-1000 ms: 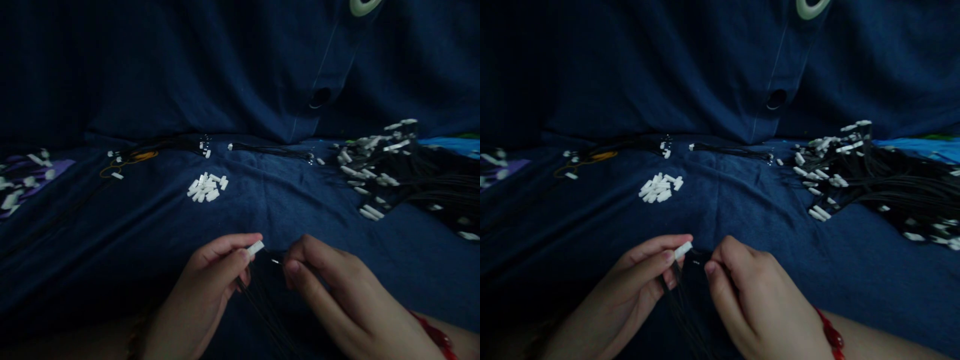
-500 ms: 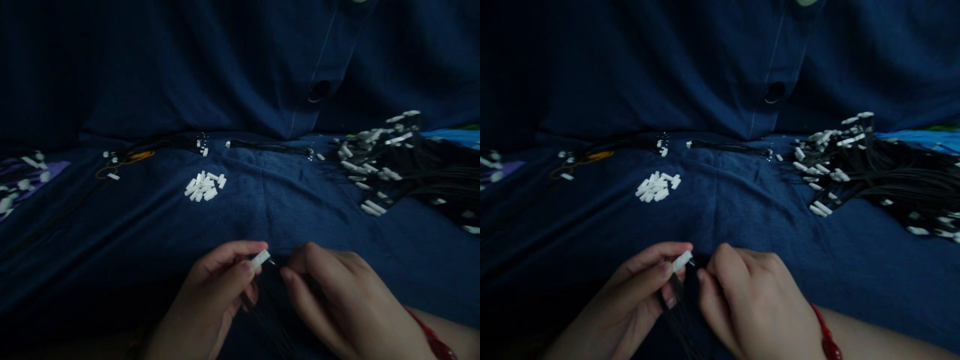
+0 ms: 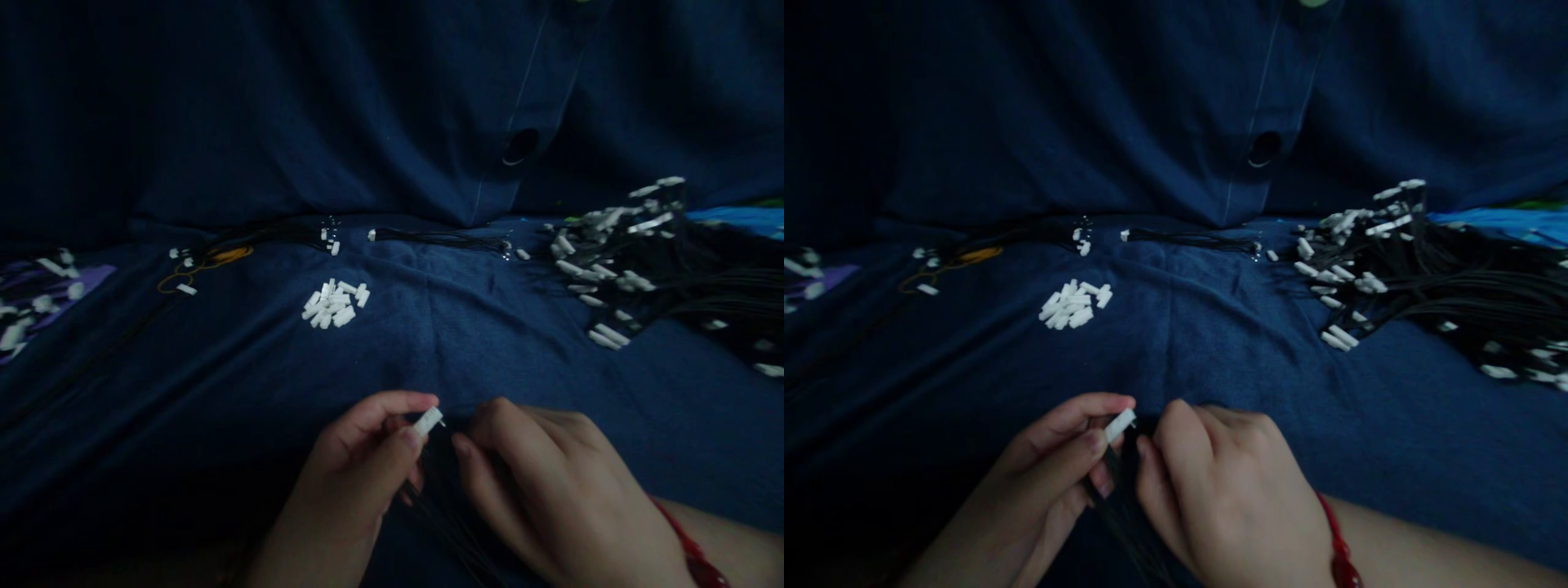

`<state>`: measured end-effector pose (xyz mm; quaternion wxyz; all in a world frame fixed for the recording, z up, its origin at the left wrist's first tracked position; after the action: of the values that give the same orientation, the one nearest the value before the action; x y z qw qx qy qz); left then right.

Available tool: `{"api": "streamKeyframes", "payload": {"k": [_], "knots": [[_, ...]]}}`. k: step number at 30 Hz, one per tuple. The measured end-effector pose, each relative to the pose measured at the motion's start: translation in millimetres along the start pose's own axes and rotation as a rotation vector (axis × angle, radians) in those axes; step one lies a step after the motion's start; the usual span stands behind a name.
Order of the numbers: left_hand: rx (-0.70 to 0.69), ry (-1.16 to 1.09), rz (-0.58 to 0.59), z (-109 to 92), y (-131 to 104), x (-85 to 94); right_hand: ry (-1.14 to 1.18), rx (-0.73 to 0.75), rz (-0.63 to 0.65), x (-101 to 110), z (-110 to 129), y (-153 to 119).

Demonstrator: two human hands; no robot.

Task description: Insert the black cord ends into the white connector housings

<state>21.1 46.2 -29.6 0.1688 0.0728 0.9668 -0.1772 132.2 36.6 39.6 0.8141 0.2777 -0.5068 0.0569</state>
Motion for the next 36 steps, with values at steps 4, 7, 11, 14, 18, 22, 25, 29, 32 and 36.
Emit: {"api": "streamKeyframes", "payload": {"k": [4, 7, 11, 14, 18, 22, 25, 29, 32, 36], "knots": [[-0.039, 0.126, 0.014, -2.6, -1.2, -1.0, -0.016, 0.006, 0.023, -2.1, -1.1, -1.5], [-0.055, 0.139, -0.001, -5.2, -2.4, -4.6, -0.006, 0.015, 0.034, -3.2, -2.9, -3.1], [-0.091, 0.099, -0.04, -9.9, -3.5, -12.3, 0.016, 0.027, -0.008, -1.3, -4.9, -0.7], [-0.109, 0.029, -0.089, -12.7, -2.2, -18.4, 0.008, 0.021, -0.009, 2.5, -9.5, 2.8], [-0.095, -0.051, -0.082, -13.8, 4.1, -23.7, -0.002, 0.013, 0.025, 9.2, -19.7, 4.5], [-0.058, -0.062, -0.083, -14.2, 11.4, -16.9, -0.013, 0.066, -0.014, 16.9, -22.1, 2.4], [-0.047, -0.063, -0.07, -15.0, 14.6, -12.3, 0.055, 0.099, 0.011, 16.1, -16.6, -1.3], [-0.024, -0.073, -0.045, -13.4, 16.9, -9.8, 0.339, -0.207, 0.323, -6.4, -26.7, -4.6], [-0.011, -0.107, -0.049, -11.5, 18.3, -7.6, 0.429, -0.403, 0.479, -18.5, -36.4, -7.4], [-0.025, -0.123, -0.062, -11.6, 19.7, -5.7, 0.428, -0.33, 0.379, -6.9, -36.7, 0.6]]}}
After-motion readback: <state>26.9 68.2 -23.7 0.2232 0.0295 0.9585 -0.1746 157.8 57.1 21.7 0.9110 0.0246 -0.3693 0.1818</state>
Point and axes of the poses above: each hand's wrist, its own y-axis towards the middle knuckle, its own x-axis out of the back of the hand, z = x × y, the point moved 7 cm from there along y, towards the middle knuckle, and after that the axes turned 6 degrees about -x, right-handed, at the moved point
